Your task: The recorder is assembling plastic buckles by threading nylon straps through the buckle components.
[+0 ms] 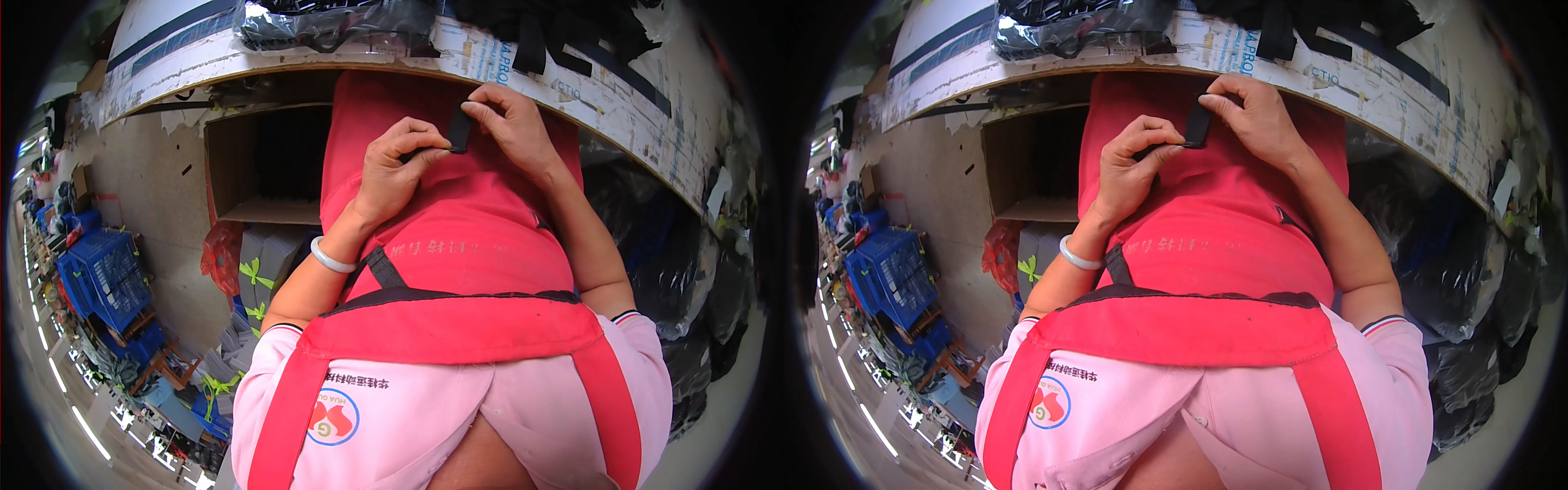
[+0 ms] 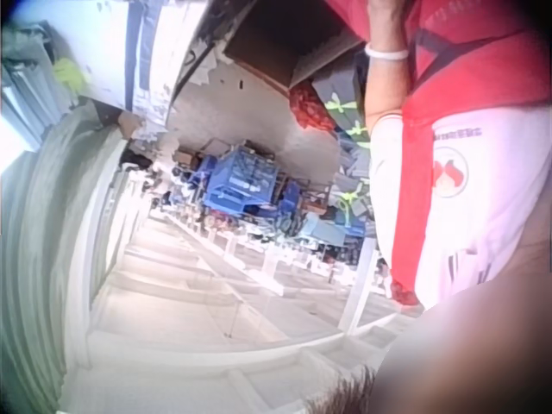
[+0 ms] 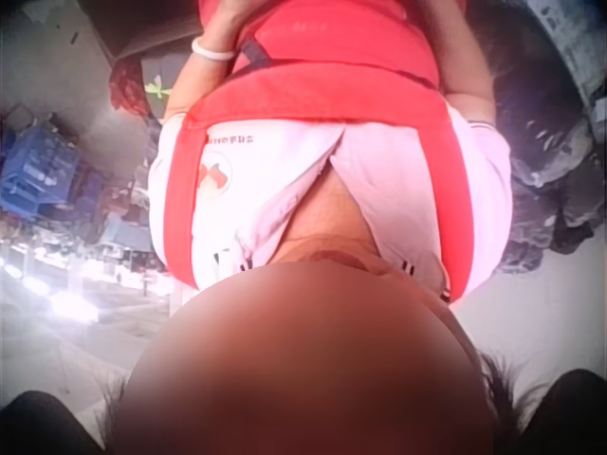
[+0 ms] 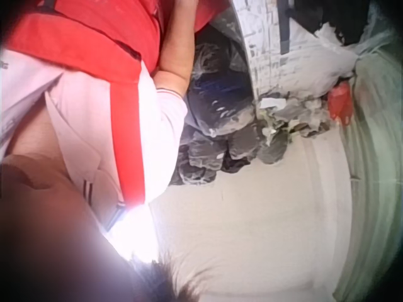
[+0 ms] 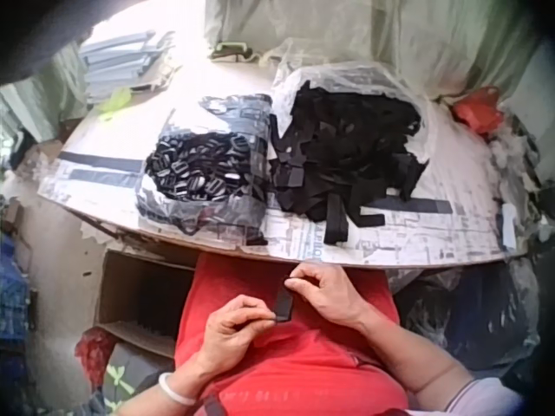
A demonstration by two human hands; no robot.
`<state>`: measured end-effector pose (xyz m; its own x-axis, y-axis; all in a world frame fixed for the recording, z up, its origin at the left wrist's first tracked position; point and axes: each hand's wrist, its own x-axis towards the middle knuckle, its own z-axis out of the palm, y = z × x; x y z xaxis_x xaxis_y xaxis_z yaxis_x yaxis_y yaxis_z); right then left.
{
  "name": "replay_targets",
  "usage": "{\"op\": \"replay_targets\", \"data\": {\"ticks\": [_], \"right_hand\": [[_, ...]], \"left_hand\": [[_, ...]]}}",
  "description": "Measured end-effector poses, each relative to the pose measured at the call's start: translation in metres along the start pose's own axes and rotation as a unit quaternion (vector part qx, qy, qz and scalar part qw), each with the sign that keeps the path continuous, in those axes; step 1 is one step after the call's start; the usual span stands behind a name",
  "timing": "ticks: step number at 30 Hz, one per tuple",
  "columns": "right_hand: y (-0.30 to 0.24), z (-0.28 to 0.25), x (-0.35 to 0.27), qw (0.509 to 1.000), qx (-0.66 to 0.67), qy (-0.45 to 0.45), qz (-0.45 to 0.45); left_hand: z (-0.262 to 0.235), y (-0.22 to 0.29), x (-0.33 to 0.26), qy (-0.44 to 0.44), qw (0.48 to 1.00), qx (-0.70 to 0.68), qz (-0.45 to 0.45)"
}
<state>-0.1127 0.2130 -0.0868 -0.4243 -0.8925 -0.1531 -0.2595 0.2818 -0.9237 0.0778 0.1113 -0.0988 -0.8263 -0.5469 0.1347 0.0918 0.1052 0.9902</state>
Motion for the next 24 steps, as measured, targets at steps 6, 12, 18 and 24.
{"op": "replay_targets", "data": {"ticks": [6, 12, 18, 24], "right_hand": [[-0.020, -0.016, 0.026, 0.997, 0.069, 0.023, 0.001], [-0.081, 0.032, 0.020, 0.977, 0.201, -0.047, -0.052], [-0.091, 0.084, 0.026, 0.958, 0.002, -0.125, -0.257], [-0.038, 0.042, 0.011, 0.991, -0.043, -0.074, -0.107]], "left_hand": [[-0.006, -0.005, -0.015, 0.068, 0.960, -0.153, -0.225], [-0.008, -0.009, -0.005, 0.038, 0.916, -0.247, -0.314], [0.002, -0.029, -0.010, 0.001, 0.924, -0.328, -0.198], [-0.007, -0.017, -0.005, 0.038, 0.866, -0.397, -0.301]]}}
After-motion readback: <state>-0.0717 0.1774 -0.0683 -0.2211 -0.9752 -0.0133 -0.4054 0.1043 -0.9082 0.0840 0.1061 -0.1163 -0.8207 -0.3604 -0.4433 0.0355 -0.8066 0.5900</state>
